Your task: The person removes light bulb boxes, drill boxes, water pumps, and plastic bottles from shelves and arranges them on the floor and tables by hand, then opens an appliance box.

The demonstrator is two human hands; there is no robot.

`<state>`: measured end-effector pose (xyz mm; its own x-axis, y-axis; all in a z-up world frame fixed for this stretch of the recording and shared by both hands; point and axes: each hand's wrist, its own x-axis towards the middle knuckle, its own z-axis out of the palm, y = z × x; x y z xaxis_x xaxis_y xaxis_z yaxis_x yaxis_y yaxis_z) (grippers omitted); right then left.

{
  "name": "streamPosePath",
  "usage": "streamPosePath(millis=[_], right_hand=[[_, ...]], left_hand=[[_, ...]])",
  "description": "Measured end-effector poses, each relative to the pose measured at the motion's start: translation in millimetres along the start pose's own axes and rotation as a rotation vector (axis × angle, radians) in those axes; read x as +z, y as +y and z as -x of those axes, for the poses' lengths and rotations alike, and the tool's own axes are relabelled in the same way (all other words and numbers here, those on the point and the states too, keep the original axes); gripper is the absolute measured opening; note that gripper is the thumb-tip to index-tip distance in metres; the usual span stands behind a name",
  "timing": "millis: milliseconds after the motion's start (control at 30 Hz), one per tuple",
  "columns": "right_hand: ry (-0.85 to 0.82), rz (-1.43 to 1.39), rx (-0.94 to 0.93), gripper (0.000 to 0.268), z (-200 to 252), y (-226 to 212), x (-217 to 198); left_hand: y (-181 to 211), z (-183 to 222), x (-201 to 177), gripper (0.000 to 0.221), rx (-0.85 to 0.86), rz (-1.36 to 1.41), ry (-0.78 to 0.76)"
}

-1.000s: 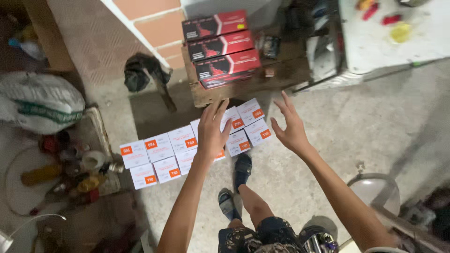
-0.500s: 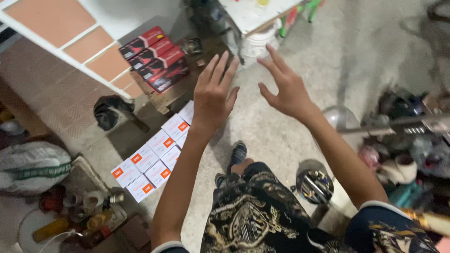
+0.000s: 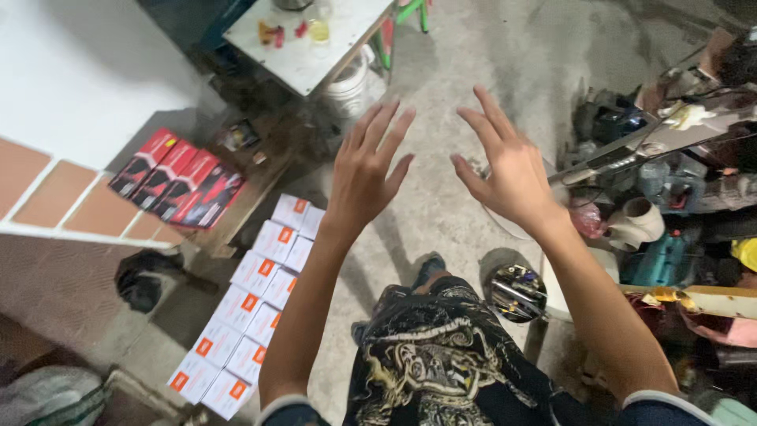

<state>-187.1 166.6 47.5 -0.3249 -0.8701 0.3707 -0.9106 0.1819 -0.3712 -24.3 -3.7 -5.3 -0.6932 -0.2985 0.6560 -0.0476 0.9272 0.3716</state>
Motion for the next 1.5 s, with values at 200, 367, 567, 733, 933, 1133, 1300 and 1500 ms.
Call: streamPosePath(millis=[200,367,567,733,933,1133,1300,1500], right_hand=[[0.074,0.095,-0.032,0.062,-39.3,123.0,-24.2],[0.147,0.046,0.088,0.063,-69.7,215.3,-36.7],[0.244,-0.045,0.145,0.069,-143.2,307.1,-34.7],[0.308,0.053,0.225,0.067,-224.2,402.2,-41.6],[0.376,0.157,0.409,0.068,-295.3,504.3,-81.2],[0.461,0.245,0.629,0.067,-314.3,609.9,-118.9],[0.551,0.222,0.764,0.062,-299.5,721.6,-150.1],[0.663,0.221,0.937,0.064,-256.1,845.6,-191.4]], left_hand=[[-1.1,-103.9,116.7,0.071,0.046,0.019,-0.020],[-1.7,-186.4,199.0,0.070,0.107,0.097,-0.059],[-25.8,-294.8,297.3,0.068,0.158,0.158,-0.041],[-86.1,-402.8,364.0,0.066,0.280,0.250,-0.076],[-129.9,-555.8,443.6,0.072,0.446,0.237,-0.231],[-117.2,-667.5,560.2,0.075,0.596,0.348,-0.288],[-77.4,-728.7,681.1,0.075,0.706,0.447,-0.318],[-0.7,-799.5,814.1,0.076,0.818,0.559,-0.431]])
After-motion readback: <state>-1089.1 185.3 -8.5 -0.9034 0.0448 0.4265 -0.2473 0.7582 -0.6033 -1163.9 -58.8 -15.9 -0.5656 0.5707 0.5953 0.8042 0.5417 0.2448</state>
